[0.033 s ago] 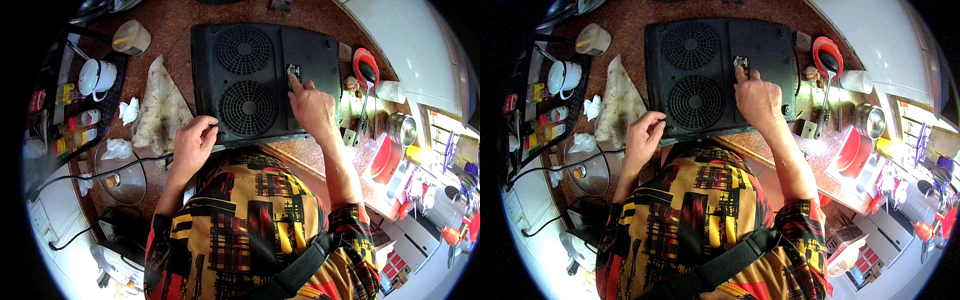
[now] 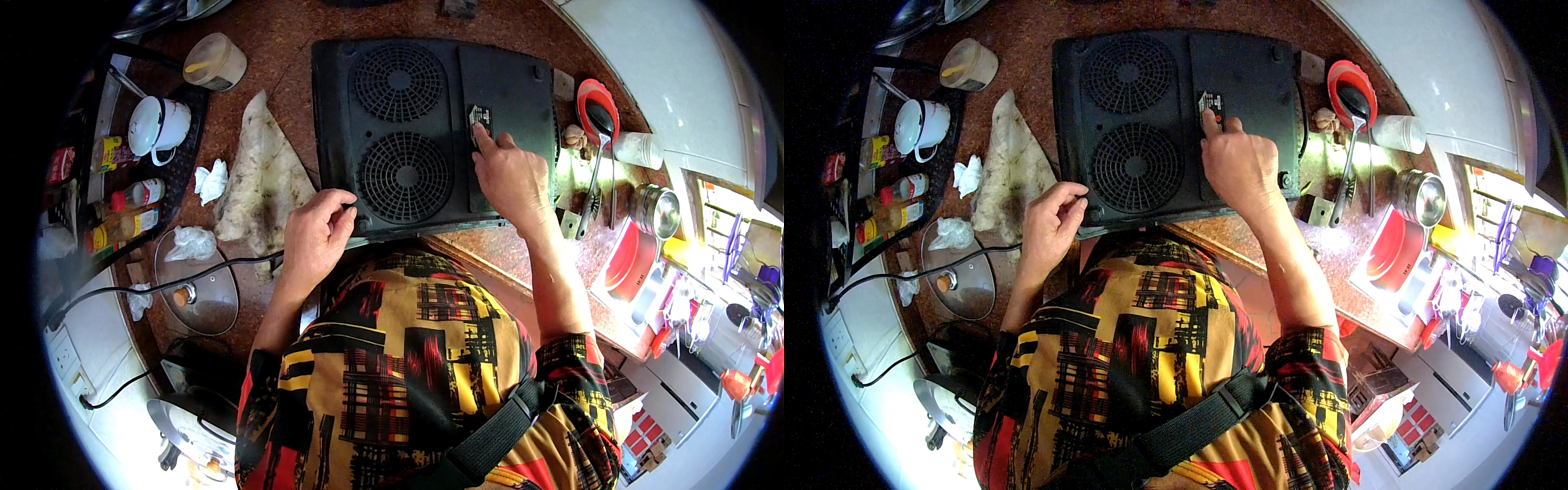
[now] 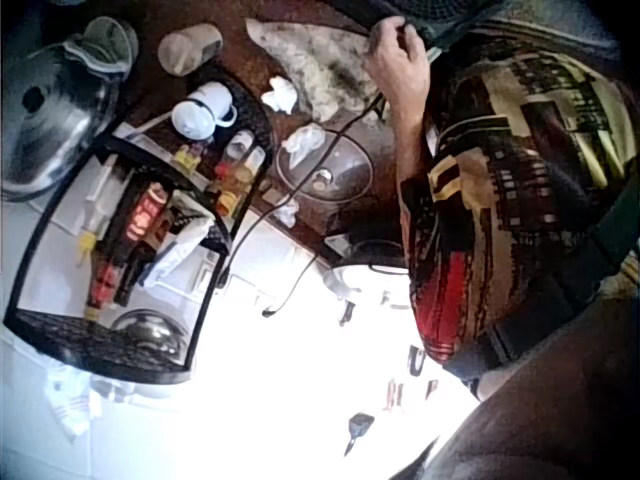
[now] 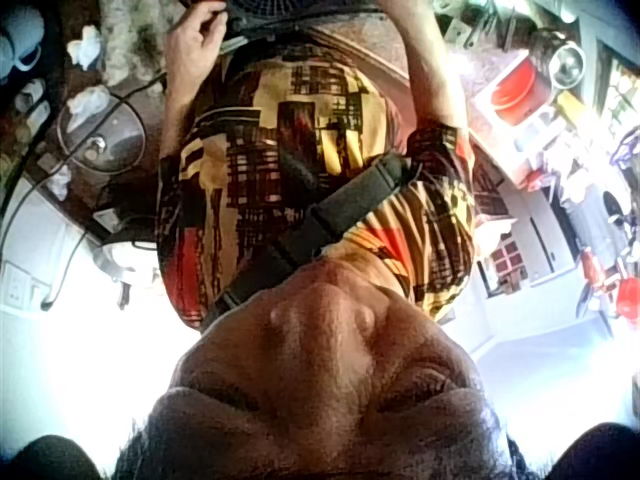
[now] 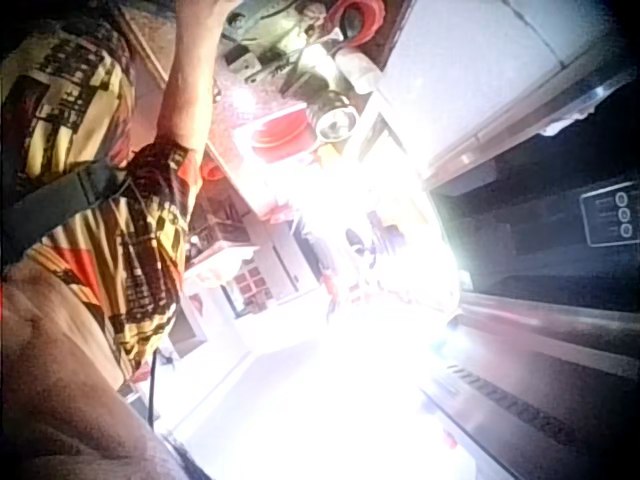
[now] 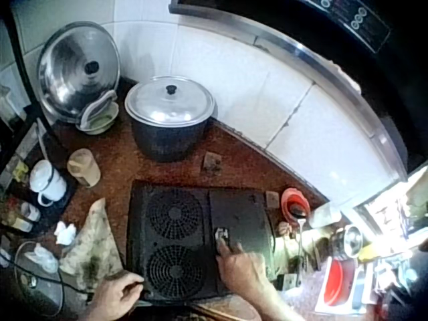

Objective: The person repairs an induction cooktop by using a screwdriver to tighten or loosen screws on the bottom casing and then wipes the surface with a cloth.

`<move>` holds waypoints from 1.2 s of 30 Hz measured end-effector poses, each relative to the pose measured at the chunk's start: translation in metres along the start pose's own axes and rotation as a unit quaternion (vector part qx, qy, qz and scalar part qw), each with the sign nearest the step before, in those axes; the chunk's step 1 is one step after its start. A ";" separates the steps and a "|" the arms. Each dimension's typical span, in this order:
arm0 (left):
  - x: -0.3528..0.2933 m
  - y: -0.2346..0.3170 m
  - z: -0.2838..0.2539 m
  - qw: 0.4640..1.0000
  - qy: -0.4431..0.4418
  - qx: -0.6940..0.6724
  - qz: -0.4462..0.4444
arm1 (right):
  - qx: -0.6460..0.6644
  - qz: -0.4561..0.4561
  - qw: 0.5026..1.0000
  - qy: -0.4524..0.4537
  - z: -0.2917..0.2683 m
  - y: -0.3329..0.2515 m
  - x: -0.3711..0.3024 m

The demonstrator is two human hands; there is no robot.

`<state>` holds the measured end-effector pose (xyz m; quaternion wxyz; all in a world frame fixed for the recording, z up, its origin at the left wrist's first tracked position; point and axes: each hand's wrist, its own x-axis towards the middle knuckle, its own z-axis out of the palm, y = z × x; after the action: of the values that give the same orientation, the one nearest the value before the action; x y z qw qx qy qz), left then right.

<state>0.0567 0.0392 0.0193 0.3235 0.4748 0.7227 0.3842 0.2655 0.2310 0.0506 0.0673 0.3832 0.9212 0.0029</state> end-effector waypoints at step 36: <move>0.004 -0.015 0.008 0.996 -0.040 -0.065 -0.035 | 0.154 0.008 0.987 -0.046 -0.015 0.005 0.000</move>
<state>0.0555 0.0414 0.0019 0.3955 0.4421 0.6989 0.3996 0.2672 0.2350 0.0661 0.0497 0.3958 0.9036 -0.1559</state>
